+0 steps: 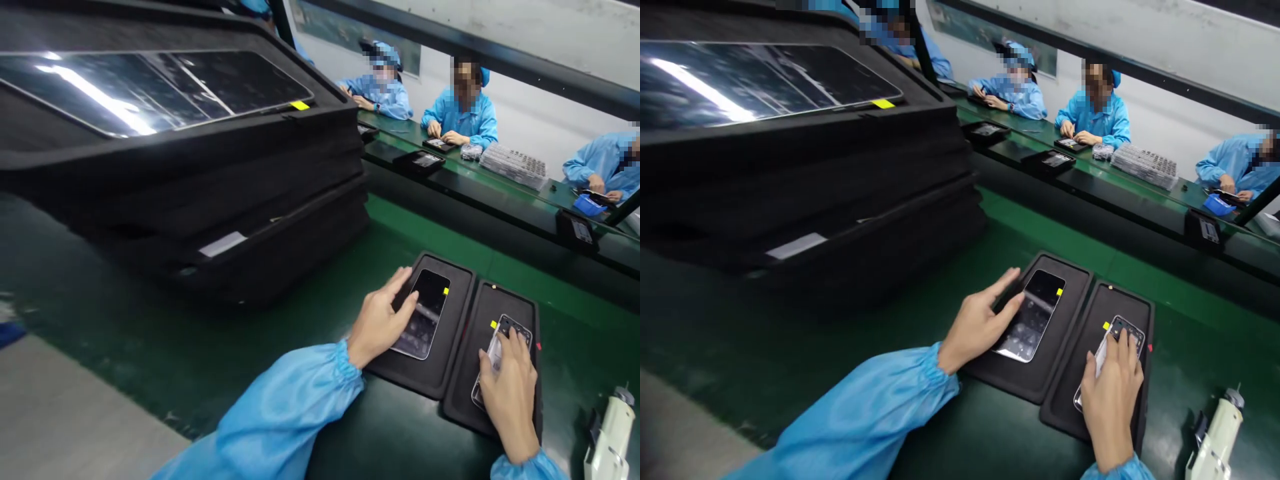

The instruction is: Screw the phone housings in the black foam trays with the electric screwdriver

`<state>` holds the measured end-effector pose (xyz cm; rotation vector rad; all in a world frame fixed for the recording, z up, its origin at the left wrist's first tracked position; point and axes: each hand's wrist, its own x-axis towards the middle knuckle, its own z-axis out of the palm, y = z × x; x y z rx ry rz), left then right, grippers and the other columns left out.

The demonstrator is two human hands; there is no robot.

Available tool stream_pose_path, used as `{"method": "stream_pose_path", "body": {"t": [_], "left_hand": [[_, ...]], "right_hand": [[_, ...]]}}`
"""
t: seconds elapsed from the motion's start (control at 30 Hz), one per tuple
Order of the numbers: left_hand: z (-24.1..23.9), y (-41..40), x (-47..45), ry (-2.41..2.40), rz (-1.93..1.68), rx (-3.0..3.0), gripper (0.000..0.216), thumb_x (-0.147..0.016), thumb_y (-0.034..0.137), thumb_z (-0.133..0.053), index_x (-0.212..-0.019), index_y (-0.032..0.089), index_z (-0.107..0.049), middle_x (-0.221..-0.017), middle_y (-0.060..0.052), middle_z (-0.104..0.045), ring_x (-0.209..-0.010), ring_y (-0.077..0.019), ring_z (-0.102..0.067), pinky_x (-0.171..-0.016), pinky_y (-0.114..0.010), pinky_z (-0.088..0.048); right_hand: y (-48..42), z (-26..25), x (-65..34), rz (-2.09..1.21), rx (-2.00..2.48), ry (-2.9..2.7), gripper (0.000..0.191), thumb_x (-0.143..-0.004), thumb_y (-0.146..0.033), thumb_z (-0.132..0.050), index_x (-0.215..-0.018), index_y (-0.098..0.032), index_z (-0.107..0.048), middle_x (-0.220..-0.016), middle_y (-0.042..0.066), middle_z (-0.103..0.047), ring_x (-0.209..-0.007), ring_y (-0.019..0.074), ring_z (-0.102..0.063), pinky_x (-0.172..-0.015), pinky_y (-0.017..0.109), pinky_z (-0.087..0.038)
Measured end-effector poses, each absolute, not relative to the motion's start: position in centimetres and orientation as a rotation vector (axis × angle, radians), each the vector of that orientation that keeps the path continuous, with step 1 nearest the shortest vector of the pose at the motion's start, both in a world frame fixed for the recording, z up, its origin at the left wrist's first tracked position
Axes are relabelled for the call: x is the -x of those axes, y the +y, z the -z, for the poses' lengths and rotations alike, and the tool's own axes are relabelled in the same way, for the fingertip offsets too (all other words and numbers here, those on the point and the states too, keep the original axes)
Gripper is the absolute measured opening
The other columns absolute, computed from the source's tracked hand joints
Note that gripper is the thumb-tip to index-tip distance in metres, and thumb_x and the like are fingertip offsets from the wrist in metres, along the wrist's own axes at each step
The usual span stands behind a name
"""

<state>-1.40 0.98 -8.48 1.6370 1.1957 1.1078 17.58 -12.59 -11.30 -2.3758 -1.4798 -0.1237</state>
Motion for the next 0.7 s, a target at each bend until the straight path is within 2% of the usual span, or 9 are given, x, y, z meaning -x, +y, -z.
{"method": "stream_pose_path", "body": {"t": [0.07, 0.13, 0.23, 0.3, 0.37, 0.43, 0.53, 0.6, 0.7], "left_hand": [[8.3, 1.4, 2.1, 1.355, -1.093, -1.871, 0.062, -0.083, 0.048, -0.048, -0.133, 0.010, -0.052, -0.141, -0.014, -0.048, -0.138, -0.0279, -0.035, -0.117, -0.046, -0.026], [8.0, 1.8, 2.7, 1.465, -0.918, -1.984, 0.066, -0.086, 0.048, -0.042, -0.136, 0.007, -0.047, -0.144, -0.016, -0.044, -0.141, -0.0277, -0.029, -0.117, -0.048, -0.024], [7.4, 2.3, 3.1, 1.548, -0.514, -2.081, 0.072, -0.087, 0.051, -0.040, -0.141, 0.003, -0.039, -0.148, -0.021, -0.036, -0.142, -0.0328, -0.024, -0.115, -0.057, -0.022], [7.2, 2.4, 3.2, 1.567, -0.298, -2.123, 0.072, -0.087, 0.052, -0.039, -0.140, 0.003, -0.042, -0.149, -0.022, -0.034, -0.142, -0.0375, -0.022, -0.112, -0.063, -0.019], [7.2, 2.6, 3.4, 1.558, -0.193, -2.149, 0.067, -0.088, 0.052, -0.038, -0.135, 0.006, -0.049, -0.149, -0.021, -0.034, -0.142, -0.0401, -0.021, -0.110, -0.067, -0.018], [7.3, 2.9, 3.7, 1.540, -0.185, -2.163, 0.060, -0.089, 0.049, -0.037, -0.131, 0.010, -0.055, -0.148, -0.019, -0.036, -0.142, -0.0396, -0.022, -0.108, -0.070, -0.018], [7.7, 3.3, 4.2, 1.526, -0.199, -2.171, 0.054, -0.088, 0.043, -0.037, -0.127, 0.012, -0.059, -0.147, -0.017, -0.038, -0.141, -0.0381, -0.023, -0.108, -0.070, -0.018], [7.8, 3.5, 4.3, 1.520, -0.194, -2.186, 0.053, -0.088, 0.041, -0.036, -0.127, 0.012, -0.059, -0.147, -0.016, -0.039, -0.141, -0.0376, -0.024, -0.108, -0.070, -0.019], [7.6, 3.5, 4.3, 1.526, -0.181, -2.207, 0.053, -0.089, 0.040, -0.035, -0.128, 0.012, -0.058, -0.147, -0.016, -0.039, -0.141, -0.0372, -0.023, -0.109, -0.069, -0.020]], "right_hand": [[-12.3, 11.1, -17.5, 0.129, 2.324, -1.492, 0.047, -0.087, -0.029, -0.035, -0.121, -0.005, -0.057, -0.133, 0.022, -0.052, -0.129, 0.0397, -0.041, -0.097, 0.054, -0.039], [-12.2, 10.4, -17.5, 0.105, 2.314, -1.484, 0.046, -0.084, -0.025, -0.034, -0.118, -0.005, -0.056, -0.126, 0.023, -0.057, -0.122, 0.0389, -0.049, -0.093, 0.051, -0.043], [-12.6, 8.9, -18.2, 0.052, 2.446, -1.364, 0.046, -0.082, -0.018, -0.030, -0.121, -0.007, -0.053, -0.103, 0.021, -0.067, -0.091, 0.0333, -0.066, -0.072, 0.041, -0.049], [-13.3, 8.1, -18.7, 0.075, 2.555, -1.307, 0.047, -0.086, -0.021, -0.029, -0.126, -0.010, -0.049, -0.090, 0.017, -0.070, -0.074, 0.0302, -0.068, -0.061, 0.037, -0.048], [-13.9, 7.9, -18.9, 0.139, 2.584, -1.344, 0.046, -0.090, -0.033, -0.034, -0.128, -0.013, -0.048, -0.094, 0.016, -0.070, -0.076, 0.0303, -0.068, -0.060, 0.036, -0.048], [-14.3, 8.2, -18.6, 0.183, 2.543, -1.465, 0.047, -0.090, -0.041, -0.040, -0.126, -0.012, -0.050, -0.107, 0.019, -0.067, -0.092, 0.0321, -0.067, -0.066, 0.037, -0.051], [-14.1, 9.1, -17.5, 0.212, 2.514, -1.598, 0.035, -0.089, -0.030, -0.042, -0.116, -0.010, -0.055, -0.118, 0.022, -0.062, -0.110, 0.0330, -0.060, -0.079, 0.039, -0.052], [-13.6, 9.3, -16.7, 0.205, 2.562, -1.601, 0.026, -0.087, -0.021, -0.041, -0.105, -0.012, -0.058, -0.113, 0.020, -0.063, -0.106, 0.0317, -0.062, -0.077, 0.039, -0.052], [-13.0, 8.8, -15.9, 0.200, 2.620, -1.598, 0.020, -0.084, -0.012, -0.039, -0.093, -0.014, -0.056, -0.099, 0.015, -0.064, -0.088, 0.0277, -0.066, -0.068, 0.035, -0.051]]}}
